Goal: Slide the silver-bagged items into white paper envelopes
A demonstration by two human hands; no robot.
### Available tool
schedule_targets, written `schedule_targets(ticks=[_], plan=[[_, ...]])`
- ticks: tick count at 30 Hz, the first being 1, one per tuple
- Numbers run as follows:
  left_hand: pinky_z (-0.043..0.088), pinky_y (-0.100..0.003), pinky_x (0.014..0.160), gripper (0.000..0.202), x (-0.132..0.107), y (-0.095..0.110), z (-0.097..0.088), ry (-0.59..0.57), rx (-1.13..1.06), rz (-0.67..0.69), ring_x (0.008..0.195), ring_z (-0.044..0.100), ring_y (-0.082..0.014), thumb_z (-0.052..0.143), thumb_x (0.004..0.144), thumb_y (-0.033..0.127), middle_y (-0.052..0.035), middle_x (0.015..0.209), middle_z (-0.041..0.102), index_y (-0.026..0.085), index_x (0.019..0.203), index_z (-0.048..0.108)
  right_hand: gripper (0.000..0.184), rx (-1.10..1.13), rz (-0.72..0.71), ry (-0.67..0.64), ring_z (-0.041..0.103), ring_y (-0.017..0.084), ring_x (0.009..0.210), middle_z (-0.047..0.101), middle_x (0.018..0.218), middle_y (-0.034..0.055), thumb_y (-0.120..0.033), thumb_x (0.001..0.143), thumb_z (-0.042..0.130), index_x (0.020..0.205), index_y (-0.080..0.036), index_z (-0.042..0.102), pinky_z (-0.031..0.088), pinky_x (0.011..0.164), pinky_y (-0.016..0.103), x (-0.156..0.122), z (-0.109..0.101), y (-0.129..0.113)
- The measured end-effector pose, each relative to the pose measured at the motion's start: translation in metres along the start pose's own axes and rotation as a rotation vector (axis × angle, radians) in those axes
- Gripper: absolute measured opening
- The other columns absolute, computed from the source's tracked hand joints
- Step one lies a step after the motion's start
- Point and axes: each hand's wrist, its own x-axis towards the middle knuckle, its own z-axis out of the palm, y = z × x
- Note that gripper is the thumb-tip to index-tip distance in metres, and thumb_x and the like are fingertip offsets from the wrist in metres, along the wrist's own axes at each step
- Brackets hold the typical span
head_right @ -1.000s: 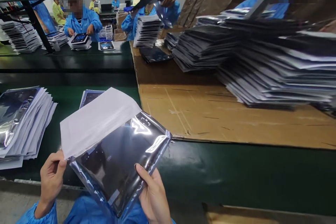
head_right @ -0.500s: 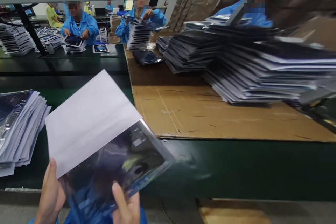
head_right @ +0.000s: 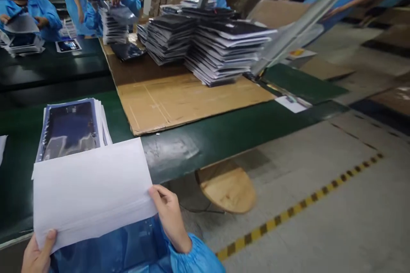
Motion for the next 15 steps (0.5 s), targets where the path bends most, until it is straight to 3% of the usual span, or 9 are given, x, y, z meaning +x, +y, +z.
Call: schedule_targets(ticks=[7, 10, 15], plan=[[0.047, -0.035, 0.091, 0.076, -0.015, -0.048, 0.009, -0.027, -0.029, -0.049, 0.105, 0.059, -0.0307, 0.058, 0.050, 0.081, -0.0101, 0.096, 0.071, 0.016, 0.088, 0.063, 0.032, 0.124, 0.171, 0.150, 0.057, 0.017, 0.063, 0.071, 0.071, 0.0027, -0.047, 0.075, 0.066, 0.083, -0.017, 0.073, 0.043, 0.057, 0.026, -0.041, -0.025, 0.053], [0.051, -0.034, 0.083, 0.074, -0.022, -0.046, 0.011, -0.069, -0.021, -0.065, 0.095, 0.063, -0.0288, 0.060, 0.049, 0.079, -0.0083, 0.089, 0.072, 0.015, 0.087, 0.063, 0.031, 0.133, 0.230, 0.131, 0.058, 0.016, 0.059, 0.072, 0.071, 0.0030, -0.045, 0.073, 0.069, 0.087, -0.018, 0.073, 0.044, 0.055, 0.027, -0.053, -0.036, 0.063], [0.054, -0.035, 0.070, 0.070, -0.033, -0.043, 0.013, -0.051, -0.021, -0.087, 0.081, 0.065, -0.0289, 0.061, 0.045, 0.080, -0.0052, 0.069, 0.070, 0.017, 0.074, 0.066, 0.032, 0.082, 0.286, 0.032, 0.064, 0.020, 0.068, 0.073, 0.076, 0.0059, -0.044, 0.074, 0.069, 0.089, -0.016, 0.073, 0.049, 0.066, 0.030, -0.062, -0.046, 0.069]])
